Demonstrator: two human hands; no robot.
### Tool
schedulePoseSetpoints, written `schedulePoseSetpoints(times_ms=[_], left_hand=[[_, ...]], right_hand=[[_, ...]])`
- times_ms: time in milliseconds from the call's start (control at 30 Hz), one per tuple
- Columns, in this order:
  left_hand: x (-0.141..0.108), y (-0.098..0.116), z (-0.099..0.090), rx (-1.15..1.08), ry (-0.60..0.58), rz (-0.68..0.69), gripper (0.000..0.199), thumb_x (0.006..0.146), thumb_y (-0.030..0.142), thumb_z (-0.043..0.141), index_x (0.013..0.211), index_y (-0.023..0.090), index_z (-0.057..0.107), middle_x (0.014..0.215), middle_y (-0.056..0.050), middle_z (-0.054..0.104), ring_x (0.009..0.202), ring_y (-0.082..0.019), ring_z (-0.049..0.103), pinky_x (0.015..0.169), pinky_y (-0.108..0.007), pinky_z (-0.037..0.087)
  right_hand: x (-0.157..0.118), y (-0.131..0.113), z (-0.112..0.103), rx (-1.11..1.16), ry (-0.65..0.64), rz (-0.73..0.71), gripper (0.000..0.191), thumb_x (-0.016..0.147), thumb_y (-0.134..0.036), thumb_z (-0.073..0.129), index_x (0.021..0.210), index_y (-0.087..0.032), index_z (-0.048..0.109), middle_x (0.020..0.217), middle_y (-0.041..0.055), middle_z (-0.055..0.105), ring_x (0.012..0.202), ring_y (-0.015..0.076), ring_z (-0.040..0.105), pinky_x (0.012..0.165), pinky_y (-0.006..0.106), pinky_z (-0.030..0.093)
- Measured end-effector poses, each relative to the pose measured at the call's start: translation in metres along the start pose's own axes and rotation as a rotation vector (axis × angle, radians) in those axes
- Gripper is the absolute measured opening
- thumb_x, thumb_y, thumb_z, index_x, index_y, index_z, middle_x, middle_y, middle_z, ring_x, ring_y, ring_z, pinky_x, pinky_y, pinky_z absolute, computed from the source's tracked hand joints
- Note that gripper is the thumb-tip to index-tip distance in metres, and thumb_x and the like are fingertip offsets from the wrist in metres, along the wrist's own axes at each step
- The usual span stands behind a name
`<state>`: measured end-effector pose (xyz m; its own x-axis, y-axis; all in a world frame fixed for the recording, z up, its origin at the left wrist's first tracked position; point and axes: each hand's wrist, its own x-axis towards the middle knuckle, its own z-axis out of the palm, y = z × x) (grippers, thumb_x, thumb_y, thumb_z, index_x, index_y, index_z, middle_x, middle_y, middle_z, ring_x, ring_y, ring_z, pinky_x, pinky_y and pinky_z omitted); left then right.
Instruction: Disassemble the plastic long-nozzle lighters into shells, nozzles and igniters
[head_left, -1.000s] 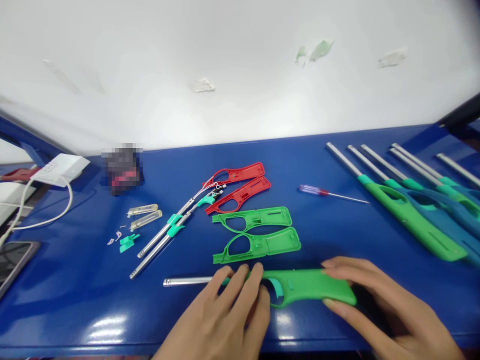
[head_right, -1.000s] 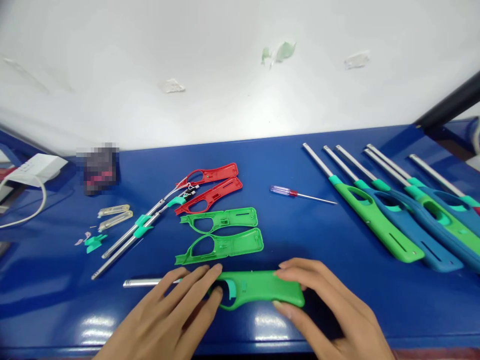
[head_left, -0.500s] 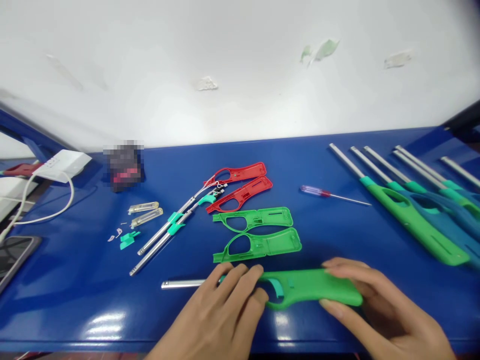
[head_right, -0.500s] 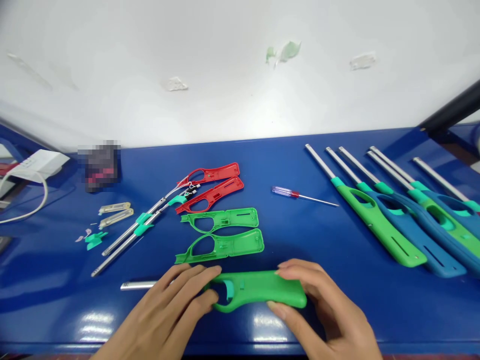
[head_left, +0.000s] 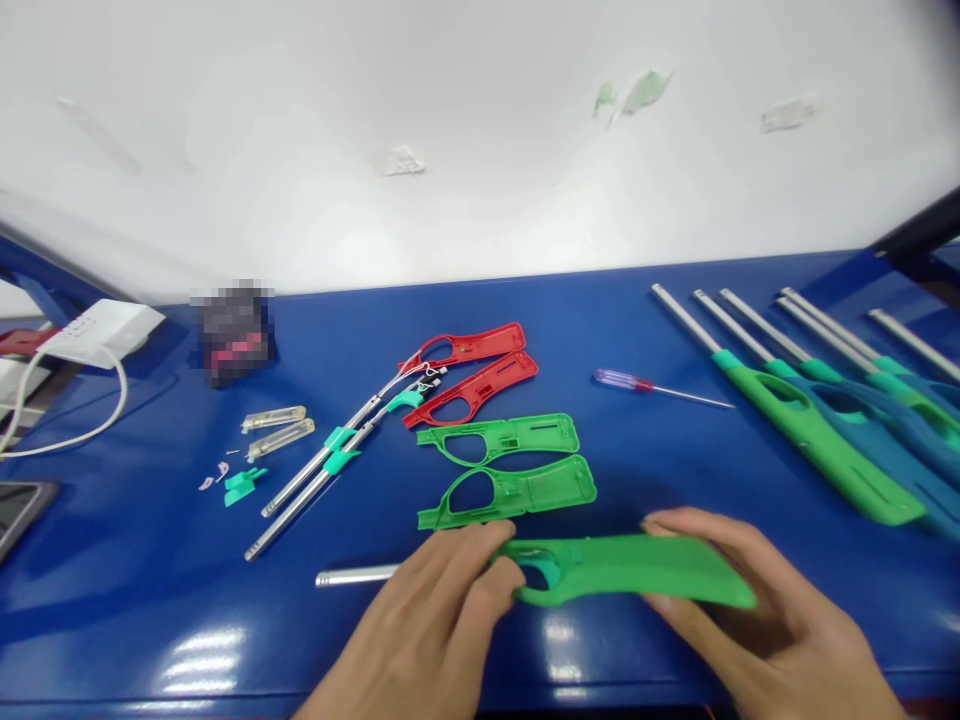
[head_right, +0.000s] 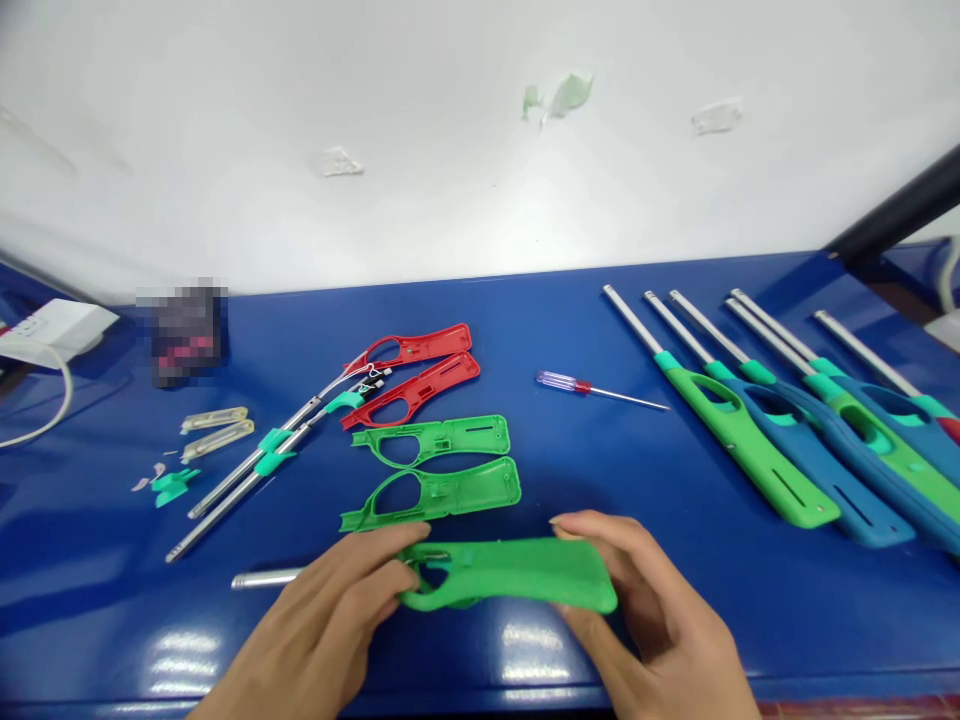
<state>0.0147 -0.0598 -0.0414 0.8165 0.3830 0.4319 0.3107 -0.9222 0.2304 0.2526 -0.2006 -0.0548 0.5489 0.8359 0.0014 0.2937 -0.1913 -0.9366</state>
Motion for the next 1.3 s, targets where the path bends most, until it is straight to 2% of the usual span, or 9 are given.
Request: schedulePoseSetpoints(times_ms=[200, 333, 467, 600, 667, 733, 833, 1000, 1300], left_hand=[[-0.008, -0.008, 0.007, -0.123, -0.030, -0.098, 0.025, 0.111, 0.011, 0.041, 0.121, 0.020, 0.062, 0.132, -0.009, 0.072, 0.118, -0.018, 0.070, 0.101, -0.035, 0.061], [-0.005, -0.008, 0.002, -0.170, 0.099, -0.143, 0.029, 0.105, 0.002, 0.047, 0.123, 0.017, 0.063, 0.127, -0.010, 0.072, 0.116, -0.015, 0.070, 0.104, -0.028, 0.057], [0.000, -0.007, -0.009, -0.210, 0.174, -0.365, 0.026, 0.105, 0.008, 0.050, 0.118, 0.024, 0.066, 0.110, 0.000, 0.076, 0.097, -0.009, 0.076, 0.092, -0.017, 0.060], [0.005, -0.010, -0.012, -0.246, 0.224, -0.637, 0.019, 0.107, 0.024, 0.058, 0.120, 0.032, 0.069, 0.092, 0.008, 0.078, 0.064, -0.007, 0.075, 0.061, -0.012, 0.061], [0.009, -0.013, -0.012, -0.274, 0.208, -0.700, 0.026, 0.109, 0.031, 0.057, 0.132, 0.036, 0.066, 0.102, 0.007, 0.081, 0.072, -0.009, 0.078, 0.057, -0.013, 0.062], [0.014, -0.015, -0.013, -0.223, 0.195, -0.645, 0.038, 0.110, 0.033, 0.054, 0.147, 0.035, 0.058, 0.127, 0.003, 0.078, 0.106, -0.015, 0.079, 0.079, -0.021, 0.067], [0.018, -0.013, -0.017, -0.041, 0.248, -0.525, 0.040, 0.109, 0.027, 0.052, 0.149, 0.028, 0.058, 0.153, -0.003, 0.062, 0.139, -0.022, 0.060, 0.113, -0.036, 0.054], [0.008, 0.000, -0.018, -0.061, 0.217, -0.411, 0.027, 0.101, 0.008, 0.060, 0.119, 0.025, 0.070, 0.123, -0.004, 0.068, 0.114, -0.017, 0.064, 0.099, -0.030, 0.055], [-0.015, 0.001, -0.001, -0.168, 0.031, -0.353, 0.033, 0.102, 0.004, 0.059, 0.129, 0.022, 0.065, 0.123, -0.009, 0.065, 0.112, -0.023, 0.057, 0.096, -0.038, 0.057]], right_hand=[[-0.005, 0.004, 0.011, -0.094, 0.020, -0.054, 0.014, 0.096, -0.035, 0.074, 0.110, -0.033, 0.074, 0.100, -0.0026, 0.082, 0.089, 0.0147, 0.081, 0.078, 0.012, 0.063], [-0.006, 0.006, 0.010, -0.182, 0.037, -0.104, 0.011, 0.098, -0.036, 0.071, 0.108, -0.031, 0.074, 0.109, -0.0010, 0.077, 0.096, 0.0134, 0.077, 0.085, 0.012, 0.061], [-0.005, 0.005, 0.004, -0.191, 0.026, -0.105, 0.012, 0.103, -0.036, 0.064, 0.109, -0.031, 0.073, 0.122, -0.0004, 0.075, 0.110, 0.0143, 0.076, 0.089, 0.010, 0.060], [-0.004, 0.001, 0.002, -0.205, 0.016, -0.148, 0.015, 0.106, -0.034, 0.058, 0.112, -0.033, 0.071, 0.122, -0.0010, 0.075, 0.112, 0.0141, 0.076, 0.089, 0.010, 0.060], [-0.006, 0.002, 0.003, -0.216, 0.007, -0.165, 0.015, 0.105, -0.036, 0.059, 0.115, -0.034, 0.070, 0.123, -0.0006, 0.075, 0.115, 0.0156, 0.075, 0.091, 0.013, 0.060], [-0.008, 0.005, 0.004, -0.269, -0.008, -0.191, 0.018, 0.102, -0.042, 0.064, 0.117, -0.034, 0.070, 0.127, 0.0002, 0.073, 0.117, 0.0175, 0.074, 0.094, 0.017, 0.061], [-0.010, 0.010, 0.006, -0.431, -0.013, -0.240, 0.024, 0.097, -0.047, 0.072, 0.118, -0.035, 0.071, 0.135, 0.0001, 0.069, 0.116, 0.0182, 0.074, 0.097, 0.020, 0.060], [-0.007, 0.017, 0.004, -0.535, -0.024, -0.319, 0.016, 0.101, -0.045, 0.067, 0.113, -0.035, 0.072, 0.133, -0.0026, 0.068, 0.108, 0.0136, 0.077, 0.089, 0.017, 0.061], [-0.015, 0.008, 0.013, -0.357, 0.047, -0.154, 0.017, 0.101, -0.045, 0.067, 0.105, -0.031, 0.075, 0.130, 0.0007, 0.071, 0.113, 0.0213, 0.072, 0.094, 0.029, 0.055]])
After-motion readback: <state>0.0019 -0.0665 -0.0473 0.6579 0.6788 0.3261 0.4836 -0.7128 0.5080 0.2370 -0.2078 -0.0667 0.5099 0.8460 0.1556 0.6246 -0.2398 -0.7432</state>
